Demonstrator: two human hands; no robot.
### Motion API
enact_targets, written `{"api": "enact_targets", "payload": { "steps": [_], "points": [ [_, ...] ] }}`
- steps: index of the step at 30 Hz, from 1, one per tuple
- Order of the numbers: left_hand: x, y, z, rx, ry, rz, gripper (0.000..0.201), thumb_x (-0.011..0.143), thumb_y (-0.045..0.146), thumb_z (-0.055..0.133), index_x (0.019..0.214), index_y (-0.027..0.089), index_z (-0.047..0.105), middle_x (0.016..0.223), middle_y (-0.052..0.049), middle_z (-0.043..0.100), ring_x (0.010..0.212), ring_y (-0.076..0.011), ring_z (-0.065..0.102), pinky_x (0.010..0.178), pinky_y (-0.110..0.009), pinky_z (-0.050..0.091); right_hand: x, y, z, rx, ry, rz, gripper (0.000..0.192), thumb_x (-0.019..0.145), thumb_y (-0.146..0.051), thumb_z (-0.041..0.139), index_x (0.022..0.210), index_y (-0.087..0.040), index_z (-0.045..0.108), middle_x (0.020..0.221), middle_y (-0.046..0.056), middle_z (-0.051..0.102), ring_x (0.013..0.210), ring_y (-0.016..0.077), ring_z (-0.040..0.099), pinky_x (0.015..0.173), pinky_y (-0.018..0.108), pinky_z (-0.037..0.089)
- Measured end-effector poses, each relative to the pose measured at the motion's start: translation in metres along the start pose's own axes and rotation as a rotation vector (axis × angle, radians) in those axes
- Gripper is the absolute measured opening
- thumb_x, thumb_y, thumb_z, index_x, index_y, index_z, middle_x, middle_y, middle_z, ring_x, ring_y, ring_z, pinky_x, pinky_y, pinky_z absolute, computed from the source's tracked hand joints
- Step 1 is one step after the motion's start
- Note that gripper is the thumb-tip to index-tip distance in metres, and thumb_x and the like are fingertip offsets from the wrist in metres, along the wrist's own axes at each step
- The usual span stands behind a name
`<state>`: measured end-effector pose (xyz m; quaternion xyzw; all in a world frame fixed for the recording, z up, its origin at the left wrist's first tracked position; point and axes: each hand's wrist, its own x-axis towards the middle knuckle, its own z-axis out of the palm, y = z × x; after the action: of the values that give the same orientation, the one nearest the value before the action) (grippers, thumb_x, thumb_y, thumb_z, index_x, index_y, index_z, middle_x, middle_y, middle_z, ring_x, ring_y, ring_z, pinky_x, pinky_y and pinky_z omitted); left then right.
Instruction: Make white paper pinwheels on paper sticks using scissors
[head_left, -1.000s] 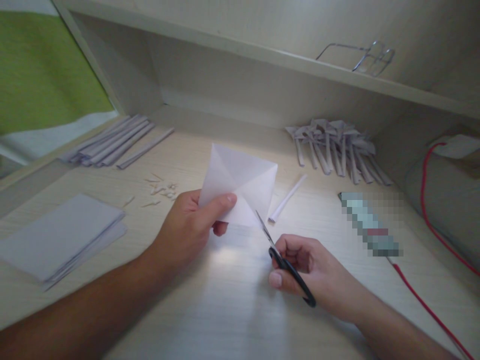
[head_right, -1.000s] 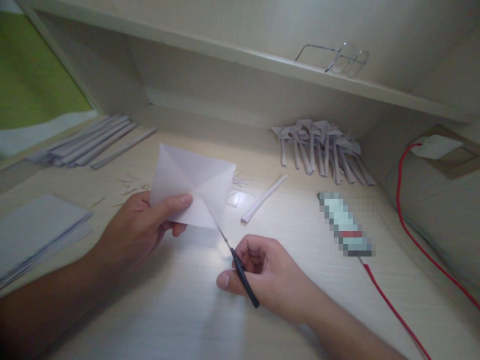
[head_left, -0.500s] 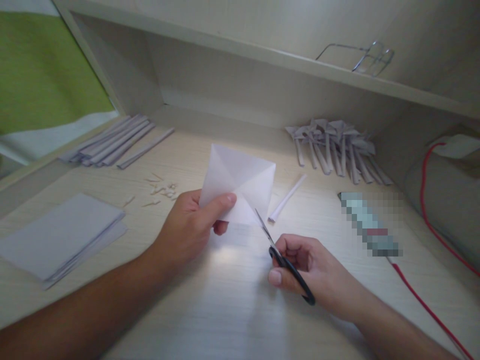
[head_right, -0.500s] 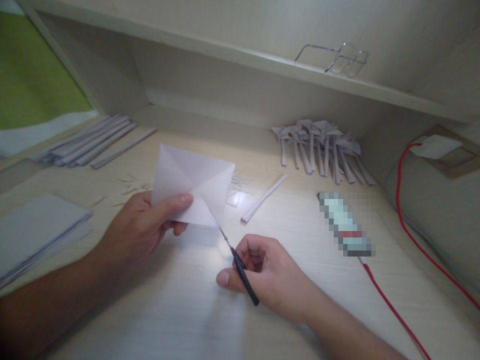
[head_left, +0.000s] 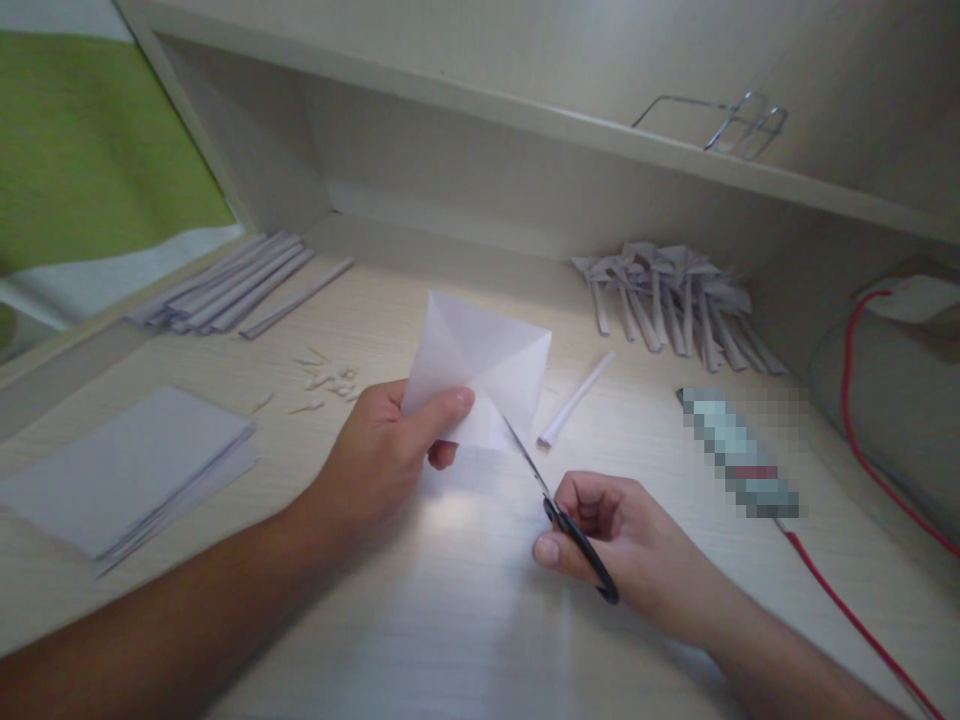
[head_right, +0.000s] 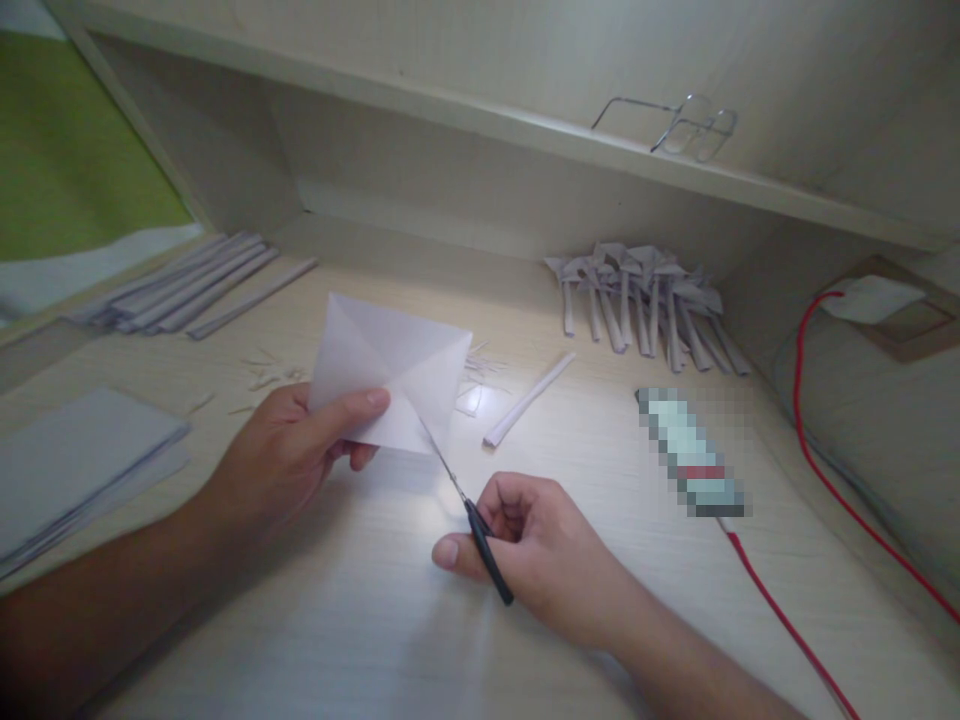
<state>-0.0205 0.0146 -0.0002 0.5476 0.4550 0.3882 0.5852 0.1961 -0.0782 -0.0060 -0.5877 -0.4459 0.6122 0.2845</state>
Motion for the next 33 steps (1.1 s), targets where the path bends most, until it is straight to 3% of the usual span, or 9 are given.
{"api": "enact_targets", "payload": {
  "steps": [13, 33],
  "points": [
    [0.0011, 0.0020, 0.0008, 0.039, 0.020, -0.004, 0.042, 0.081, 0.046, 0.068, 0.051, 0.022, 0.053, 0.053, 0.000, 0.054, 0.054, -0.0161, 0.047, 0.053, -0.029, 0.034, 0.0015, 0.0018, -0.0010, -0.052, 0.038, -0.001, 0.049, 0.066, -0.046, 0.092, 0.067, -0.019, 0.051, 0.056, -0.008, 0.043, 0.052, 0.0067, 0.032, 0.047, 0.023, 0.020],
    [-0.0029, 0.0005, 0.0067, 0.089, -0.096, 0.013, 0.044, 0.085, 0.045, 0.063, 0.051, 0.021, 0.050, 0.052, 0.001, 0.052, 0.052, -0.0142, 0.046, 0.055, -0.028, 0.033, 0.0024, 0.0029, -0.0002, -0.015, 0.016, -0.003, 0.047, 0.066, -0.048, 0.092, 0.072, -0.018, 0.055, 0.063, -0.006, 0.047, 0.057, 0.0085, 0.039, 0.051, 0.023, 0.023]
  ]
}}
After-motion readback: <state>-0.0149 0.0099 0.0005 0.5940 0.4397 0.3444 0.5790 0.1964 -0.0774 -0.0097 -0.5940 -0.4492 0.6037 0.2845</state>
